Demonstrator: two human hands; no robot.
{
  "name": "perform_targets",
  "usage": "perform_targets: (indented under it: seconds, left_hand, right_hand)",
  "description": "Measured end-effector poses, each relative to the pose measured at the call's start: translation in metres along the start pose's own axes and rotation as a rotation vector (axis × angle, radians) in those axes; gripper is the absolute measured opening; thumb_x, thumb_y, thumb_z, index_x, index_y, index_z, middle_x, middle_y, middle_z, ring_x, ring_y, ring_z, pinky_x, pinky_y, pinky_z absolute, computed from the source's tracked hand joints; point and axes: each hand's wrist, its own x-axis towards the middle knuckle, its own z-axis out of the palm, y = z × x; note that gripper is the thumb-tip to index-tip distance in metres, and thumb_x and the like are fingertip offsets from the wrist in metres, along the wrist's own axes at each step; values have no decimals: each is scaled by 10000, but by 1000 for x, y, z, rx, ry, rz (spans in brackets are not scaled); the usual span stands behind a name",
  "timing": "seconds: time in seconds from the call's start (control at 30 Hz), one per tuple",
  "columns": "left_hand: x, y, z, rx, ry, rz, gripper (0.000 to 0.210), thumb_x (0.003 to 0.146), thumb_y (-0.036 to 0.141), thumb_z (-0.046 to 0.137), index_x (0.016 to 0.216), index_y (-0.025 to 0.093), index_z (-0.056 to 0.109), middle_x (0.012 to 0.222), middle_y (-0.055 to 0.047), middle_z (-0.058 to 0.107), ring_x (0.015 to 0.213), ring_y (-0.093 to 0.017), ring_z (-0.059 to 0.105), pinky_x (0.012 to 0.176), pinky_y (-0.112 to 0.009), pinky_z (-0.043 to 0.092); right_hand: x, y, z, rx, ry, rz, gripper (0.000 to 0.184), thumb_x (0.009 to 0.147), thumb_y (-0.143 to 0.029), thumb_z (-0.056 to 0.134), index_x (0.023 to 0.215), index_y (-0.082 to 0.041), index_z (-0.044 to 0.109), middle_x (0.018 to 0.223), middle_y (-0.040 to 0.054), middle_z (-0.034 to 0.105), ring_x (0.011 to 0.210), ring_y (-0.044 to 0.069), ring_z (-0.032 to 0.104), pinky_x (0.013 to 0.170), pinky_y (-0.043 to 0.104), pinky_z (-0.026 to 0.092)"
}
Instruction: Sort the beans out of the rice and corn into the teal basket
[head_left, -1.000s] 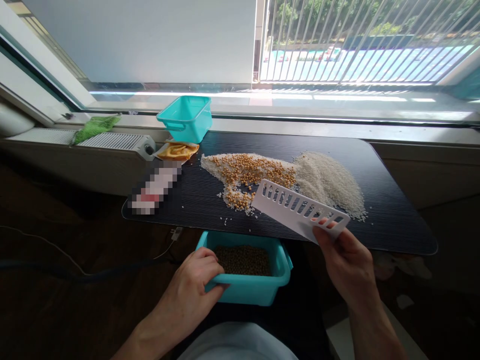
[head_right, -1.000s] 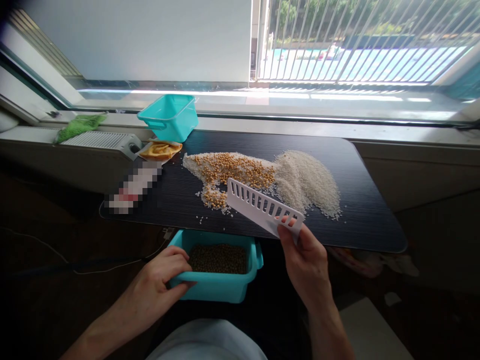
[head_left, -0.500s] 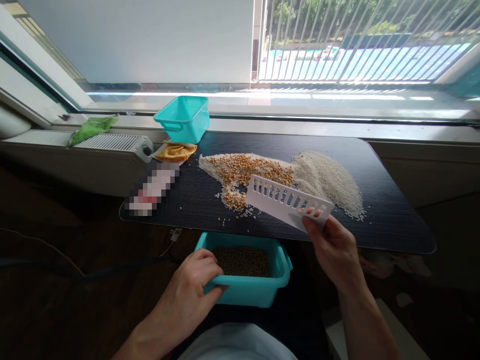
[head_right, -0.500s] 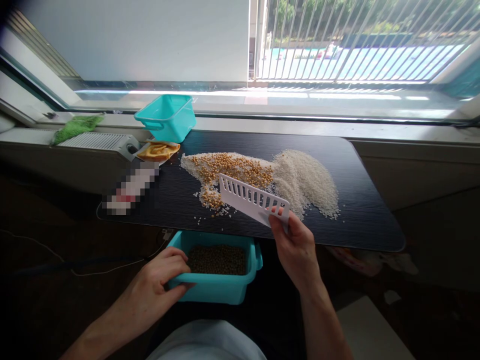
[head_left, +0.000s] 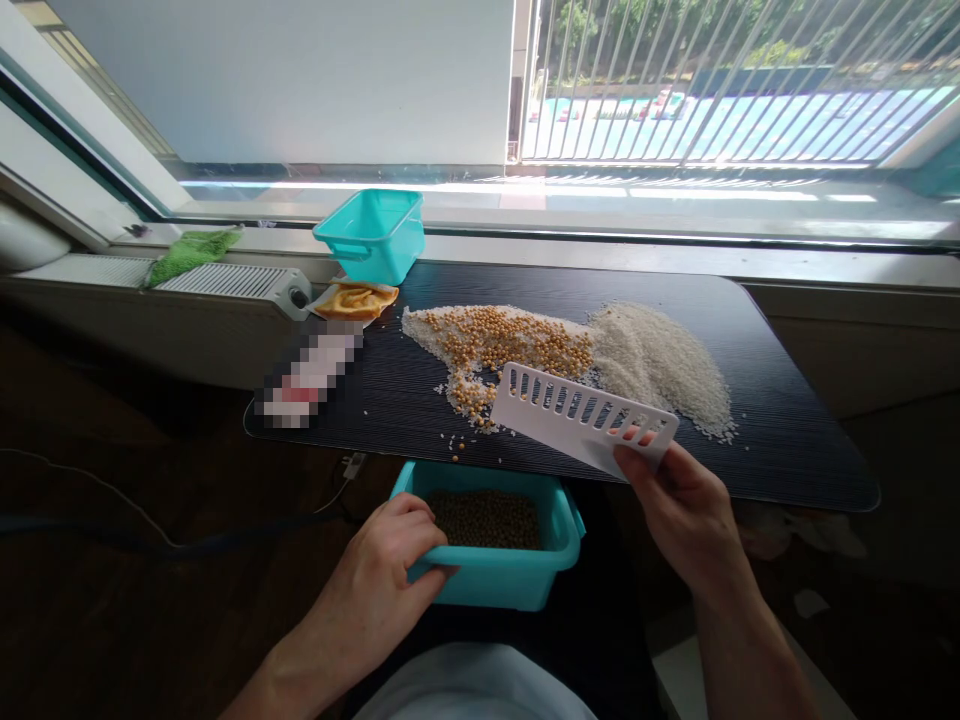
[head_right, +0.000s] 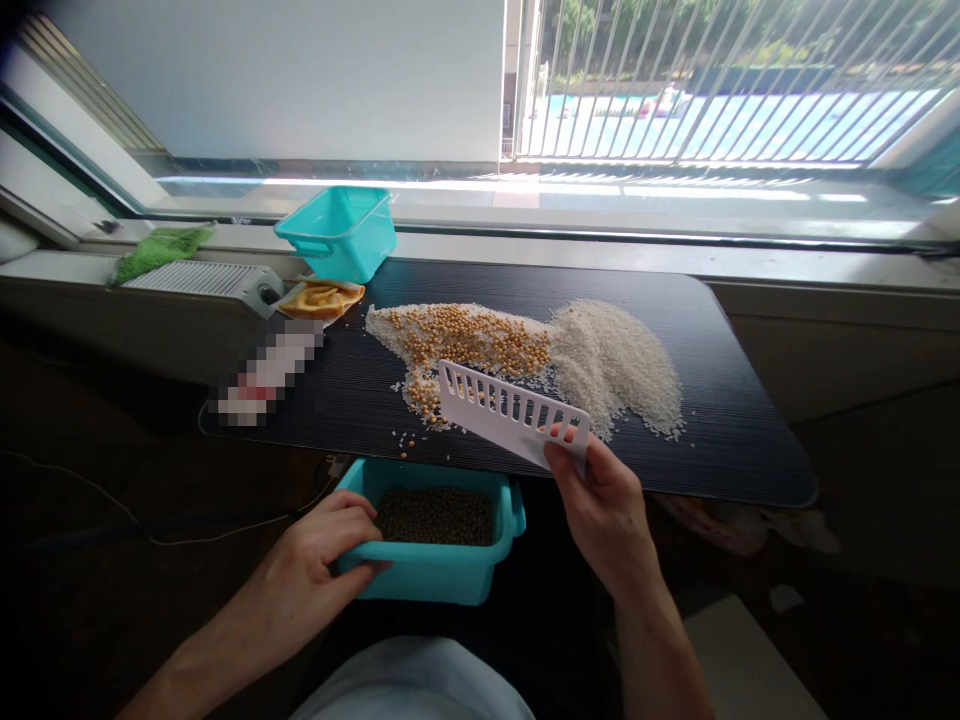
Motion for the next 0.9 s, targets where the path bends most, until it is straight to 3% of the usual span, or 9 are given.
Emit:
perform_targets:
  seconds: [0.3, 0.67, 0.9]
  left_hand:
    - [0, 0, -1, 18, 12, 12, 182, 759, 35, 565, 698, 177, 661, 811, -52, 687, 877, -218, 626, 768, -315, 537]
    - [0, 2, -3, 14, -3, -6, 185, 762, 22, 565, 692, 164, 660, 817, -60, 685, 875, -217, 629, 777, -320, 532]
    - [0, 0, -1, 2, -8, -1, 188, 763, 25, 555, 698, 167, 660, 813, -57, 680, 884, -217, 624, 774, -317, 529]
  right_hand:
    - [0, -5, 1, 17, -49, -5, 271, 754, -467, 747, 881, -230, 771, 840, 36, 771, 781, 214, 717, 728, 320, 610]
    - [-2, -4, -2, 30, -59, 44, 287, 736, -472, 760, 896, -234, 777, 902, 42, 774, 839, 229, 714, 776, 336, 597]
    - [-7, -4, 1, 65, -150, 71, 294, 754, -483, 747, 910, -235, 770, 903, 41, 775, 841, 219, 706, 791, 314, 580]
